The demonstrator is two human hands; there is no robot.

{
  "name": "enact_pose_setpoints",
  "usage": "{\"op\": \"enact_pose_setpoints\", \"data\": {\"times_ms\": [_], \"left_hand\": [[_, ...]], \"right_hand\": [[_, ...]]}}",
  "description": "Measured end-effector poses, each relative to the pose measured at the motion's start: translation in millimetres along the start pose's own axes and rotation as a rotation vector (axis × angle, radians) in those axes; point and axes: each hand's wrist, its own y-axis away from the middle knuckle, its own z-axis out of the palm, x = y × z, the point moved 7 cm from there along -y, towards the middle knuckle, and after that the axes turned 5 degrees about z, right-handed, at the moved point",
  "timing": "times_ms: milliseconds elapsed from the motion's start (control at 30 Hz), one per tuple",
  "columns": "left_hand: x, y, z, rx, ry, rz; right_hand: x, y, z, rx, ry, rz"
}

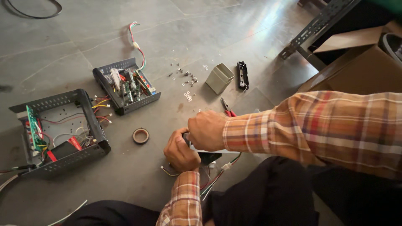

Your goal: The person assembles an electronic device by securing a metal casing with screws using a screwdriver. They handle wires, washers, and screws while working on the floor.

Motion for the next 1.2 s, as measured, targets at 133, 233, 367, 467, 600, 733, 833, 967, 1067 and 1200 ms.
{"op": "enact_pose_setpoints", "data": {"times_ms": [133,233,367,467,600,733,833,967,1067,1200], "left_hand": [[-2,0,0,0.005,0.04,-0.054],[-2,-1,0,0.003,0.019,-0.051],[2,1,1,0.004,0.02,0.015],[0,1,2,0.01,0.027,-0.022],[-2,1,1,0.016,0.01,-0.058],[2,0,0,0.023,0.02,-0.013],[3,1,0,0.009,0.044,-0.025],[2,-1,-1,0.0,0.027,-0.034],[3,0,-1,-0.005,0.021,-0.019],[1,1,2,0.005,-0.01,-0.004]], "right_hand": [[-2,4,-5,0.044,0.147,-0.172],[-5,13,-15,0.16,0.356,-0.477],[-14,41,-18,0.418,0.71,-1.008],[-16,47,-15,0.502,0.9,-1.087],[-20,36,-9,0.331,0.869,-0.98],[-4,3,4,-0.051,0.429,-0.412],[13,-16,11,-0.165,0.076,-0.04],[13,-19,14,-0.18,0.026,0.02],[14,0,14,-0.185,0.352,-0.195],[-20,33,-18,0.421,0.57,-0.947]]}}
